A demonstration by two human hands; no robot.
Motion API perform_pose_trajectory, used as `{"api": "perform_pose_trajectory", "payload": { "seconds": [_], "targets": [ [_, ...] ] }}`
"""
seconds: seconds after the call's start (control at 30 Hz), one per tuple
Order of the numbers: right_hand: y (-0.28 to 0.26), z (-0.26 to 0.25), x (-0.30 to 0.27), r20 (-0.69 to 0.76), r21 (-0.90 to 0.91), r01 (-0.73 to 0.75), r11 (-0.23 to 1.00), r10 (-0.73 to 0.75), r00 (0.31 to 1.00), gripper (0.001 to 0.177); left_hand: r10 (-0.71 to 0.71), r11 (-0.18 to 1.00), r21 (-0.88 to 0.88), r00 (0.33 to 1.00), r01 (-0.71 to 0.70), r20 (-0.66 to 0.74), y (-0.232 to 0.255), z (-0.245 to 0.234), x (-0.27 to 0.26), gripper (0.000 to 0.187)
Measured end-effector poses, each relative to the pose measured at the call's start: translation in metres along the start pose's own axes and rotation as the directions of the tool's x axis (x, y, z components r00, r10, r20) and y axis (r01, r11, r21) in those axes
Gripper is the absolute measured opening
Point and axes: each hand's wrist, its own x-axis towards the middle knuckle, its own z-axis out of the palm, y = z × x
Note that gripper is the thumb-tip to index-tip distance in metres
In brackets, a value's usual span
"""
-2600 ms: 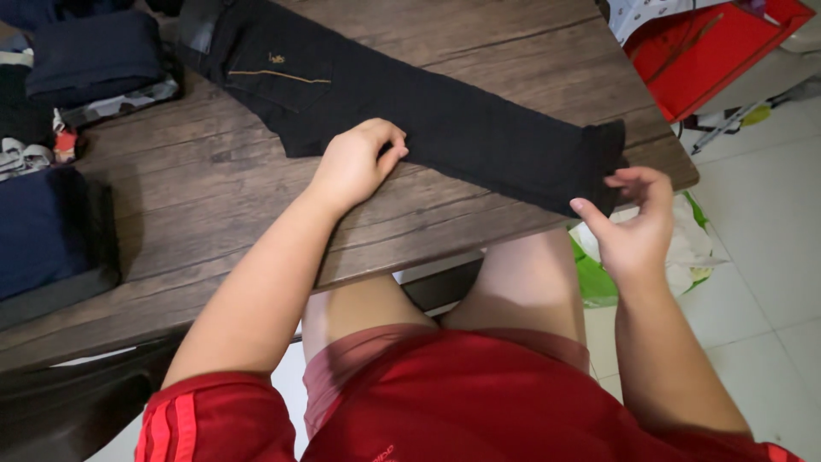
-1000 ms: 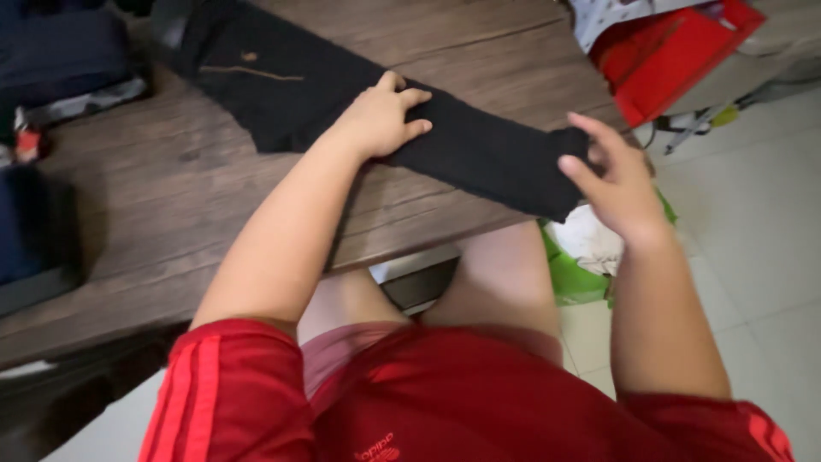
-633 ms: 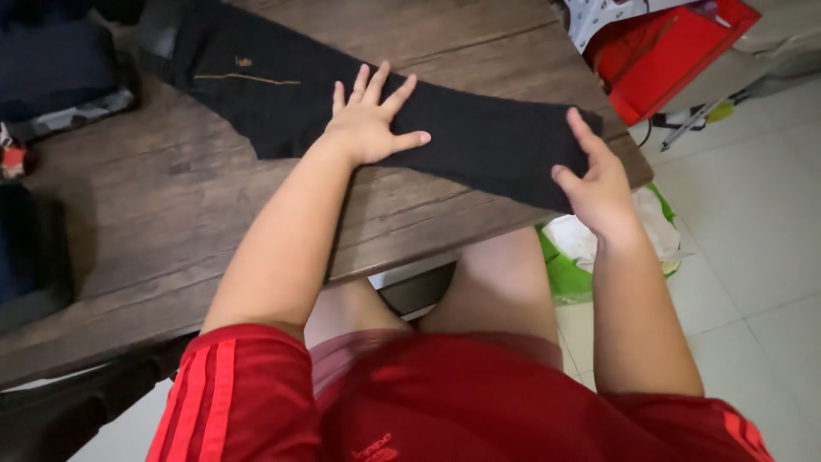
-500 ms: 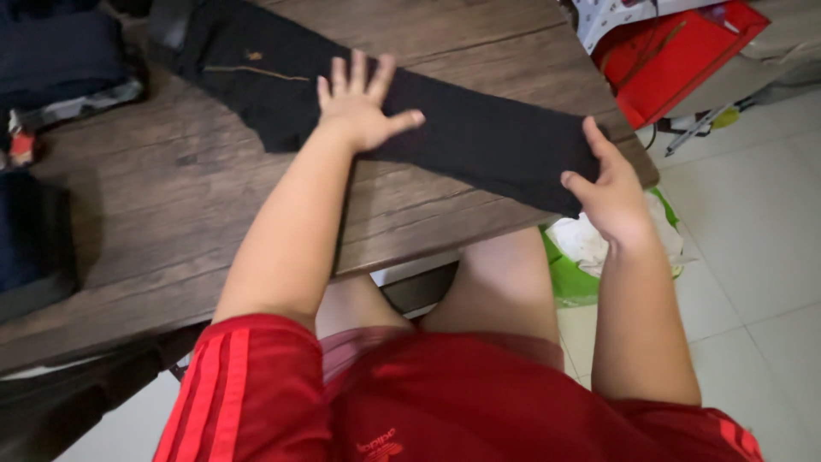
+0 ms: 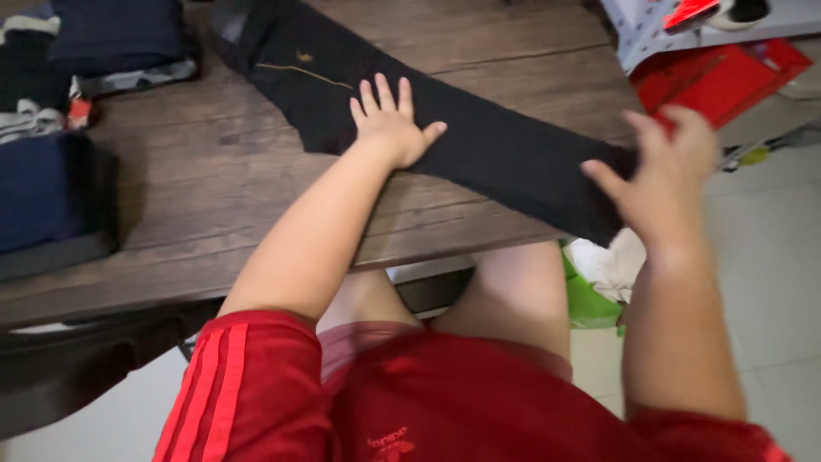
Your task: Folding various items of clothing including a denim skirt and black jeans on a wooden table.
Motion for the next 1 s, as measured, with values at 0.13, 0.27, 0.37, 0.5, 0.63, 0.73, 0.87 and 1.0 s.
{"api": "perform_pose_trajectory", "payload": {
  "seconds": [0.13, 0.27, 0.37, 0.5, 0.63, 0.73, 0.87, 1.0],
  "targets": [
    [0.007, 0.032, 0.019, 0.298, 0.099, 0.317, 0.943, -0.332, 0.895, 0.072, -0.037, 0.999, 0.018, 0.994, 0.035, 0.104, 0.018, -0.023, -0.055, 0.108],
    [0.021, 0.047, 0.033, 0.688, 0.141, 0.185, 0.973, -0.231, 0.688, 0.074, 0.397, 0.843, 0.232, 0.852, -0.485, 0.341, 0.004, -0.026, -0.064, 0.073],
    [0.019, 0.039, 0.042, 0.824, 0.071, 0.116, 0.991, -0.124, 0.553, 0.077, 0.515, 0.832, 0.010, 0.780, -0.554, 0.356, -0.043, -0.099, -0.048, 0.041],
    [0.021, 0.032, 0.059, 0.919, -0.086, 0.148, 0.985, 0.021, 0.393, 0.059, 0.551, 0.832, 0.087, 0.834, -0.547, -0.022, -0.161, -0.107, 0.048, 0.071],
    [0.045, 0.046, 0.079, 0.946, 0.043, -0.009, 0.999, -0.038, 0.322, 0.061, 0.314, 0.927, 0.145, 0.927, -0.346, 0.204, -0.179, -0.111, 0.068, 0.103],
    [0.063, 0.061, 0.091, 0.971, 0.045, 0.016, 0.999, -0.047, 0.236, 0.069, 0.176, 0.954, 0.163, 0.910, -0.252, 0.374, -0.174, -0.110, 0.075, 0.106],
    [0.079, 0.071, 0.110, 0.984, -0.020, 0.071, 0.997, 0.007, 0.177, 0.070, 0.149, 0.969, 0.096, 0.844, -0.229, 0.515, -0.173, -0.117, 0.067, 0.092],
    [0.078, 0.055, 0.125, 0.921, -0.014, 0.252, 0.968, -0.085, 0.379, 0.078, 0.221, 0.934, 0.234, 0.952, -0.269, 0.212, -0.171, -0.164, 0.009, 0.084]
  ]
}}
